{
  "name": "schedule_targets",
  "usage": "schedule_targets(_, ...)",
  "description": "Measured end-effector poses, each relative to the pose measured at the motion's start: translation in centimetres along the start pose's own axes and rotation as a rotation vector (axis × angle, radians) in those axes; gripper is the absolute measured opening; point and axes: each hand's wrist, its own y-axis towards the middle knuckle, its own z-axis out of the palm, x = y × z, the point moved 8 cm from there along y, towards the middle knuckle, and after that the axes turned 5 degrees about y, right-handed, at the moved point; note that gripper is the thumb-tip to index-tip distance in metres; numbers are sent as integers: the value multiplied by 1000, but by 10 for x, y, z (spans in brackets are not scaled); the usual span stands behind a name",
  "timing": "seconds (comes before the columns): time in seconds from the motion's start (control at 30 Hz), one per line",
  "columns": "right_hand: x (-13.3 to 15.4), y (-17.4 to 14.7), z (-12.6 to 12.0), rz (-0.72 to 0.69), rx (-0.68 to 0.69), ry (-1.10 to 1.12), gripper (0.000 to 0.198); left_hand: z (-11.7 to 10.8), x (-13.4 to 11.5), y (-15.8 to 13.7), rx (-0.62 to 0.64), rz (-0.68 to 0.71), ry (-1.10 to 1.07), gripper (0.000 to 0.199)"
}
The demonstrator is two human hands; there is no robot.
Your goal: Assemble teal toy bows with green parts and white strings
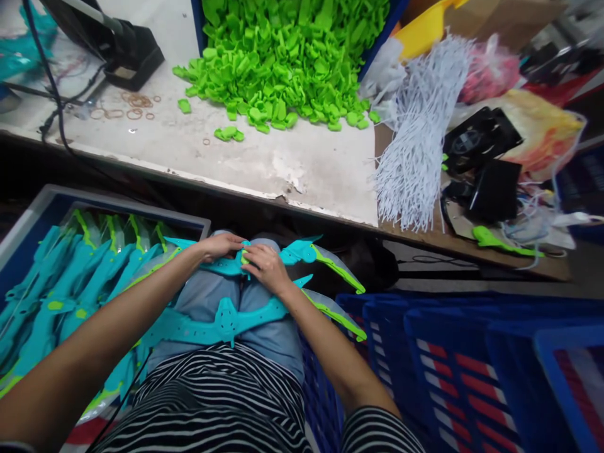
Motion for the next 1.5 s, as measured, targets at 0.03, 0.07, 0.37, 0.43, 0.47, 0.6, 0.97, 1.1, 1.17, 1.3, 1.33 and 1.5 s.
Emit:
schedule_targets(0.03,-2,1,0,8,-13,-3,30,-1,0,0,-6,8,-1,11)
schedule_targets(0.07,-4,1,0,29,-27,-17,30,-1,0,1,-10,11,1,11)
schedule_targets(0.37,-17,-6,6,341,11,-93,22,2,-5,-4,84,116,168,49)
schedule_targets(0.43,-23,-6,6,442,1,-53,32,1,-4,-2,62,117,189,48)
schedule_targets(0.47,-27,-5,6,486,3,-27,40,2,-4,-1,54,123,195,46)
schedule_targets(0.6,-41,1,11,599,104,54,63,1,-7,3,-23,182,267,34)
schedule_targets(0.97,29,-54,9,187,66,-434,45,-2,-24,0,-247,380,645,29)
schedule_targets(1.1,50,-88,5,148,256,-396,10,4,-30,-13,-379,431,897,26)
schedule_targets(1.17,56,-67,-17,83,204,-370,10,16,-34,-28,-480,555,1033,27)
schedule_targets(1.3,44,56,-81,-13,-70,-392,25,51,-15,-52,-480,759,1270,49)
schedule_targets(1.33,35,95,-92,1,-106,-410,26,55,-6,-55,-487,770,1321,61)
schedule_targets(1.5,-20,257,-97,196,21,-488,39,62,34,-65,-552,806,1508,77)
